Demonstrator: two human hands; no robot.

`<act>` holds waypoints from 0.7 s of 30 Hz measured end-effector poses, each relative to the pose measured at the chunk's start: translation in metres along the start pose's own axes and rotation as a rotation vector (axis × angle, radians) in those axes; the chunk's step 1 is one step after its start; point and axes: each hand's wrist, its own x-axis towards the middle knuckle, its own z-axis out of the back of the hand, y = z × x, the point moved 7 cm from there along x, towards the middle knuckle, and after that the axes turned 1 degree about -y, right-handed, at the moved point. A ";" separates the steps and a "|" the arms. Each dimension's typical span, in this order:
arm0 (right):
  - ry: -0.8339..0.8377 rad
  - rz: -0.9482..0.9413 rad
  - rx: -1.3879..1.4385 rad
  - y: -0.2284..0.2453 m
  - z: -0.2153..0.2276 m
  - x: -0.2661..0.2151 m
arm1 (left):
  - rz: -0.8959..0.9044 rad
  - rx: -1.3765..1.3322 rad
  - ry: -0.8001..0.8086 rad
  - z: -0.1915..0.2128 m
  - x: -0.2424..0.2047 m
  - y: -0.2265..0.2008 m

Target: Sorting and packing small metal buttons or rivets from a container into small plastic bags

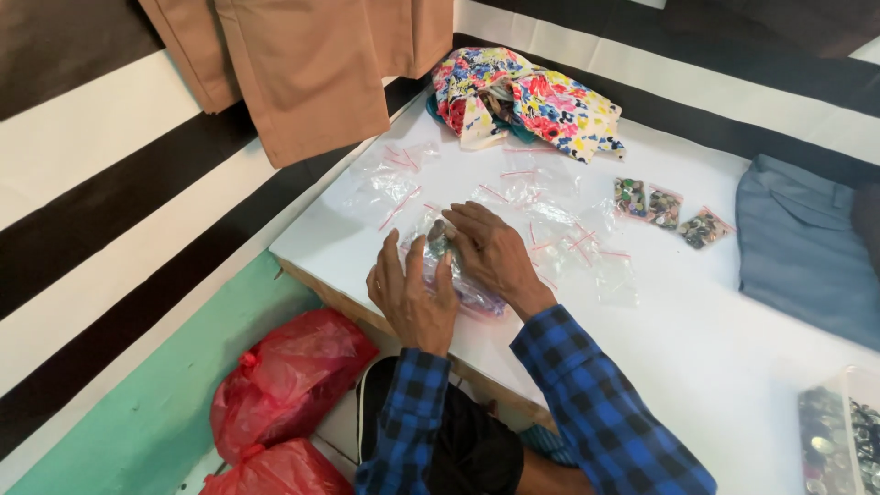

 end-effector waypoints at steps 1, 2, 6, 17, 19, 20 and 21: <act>0.000 -0.005 -0.001 -0.002 -0.002 0.000 | 0.000 -0.001 0.005 -0.005 -0.004 0.007; 0.054 -0.033 0.010 -0.006 -0.007 -0.001 | -0.034 0.022 -0.005 -0.009 -0.009 0.011; 0.150 -0.050 0.003 -0.007 -0.013 -0.001 | -0.090 0.060 0.012 -0.014 -0.014 0.017; 0.133 -0.052 -0.175 -0.026 -0.024 -0.008 | -0.124 0.093 0.057 -0.012 -0.010 0.021; 0.139 -0.058 -0.177 -0.020 -0.019 -0.004 | -0.128 0.096 0.058 -0.011 -0.009 0.022; 0.127 -0.061 -0.192 -0.017 -0.012 -0.002 | -0.131 0.107 0.055 -0.009 -0.007 0.021; 0.116 -0.064 -0.206 -0.014 -0.006 -0.001 | -0.134 0.119 0.053 -0.009 -0.006 0.021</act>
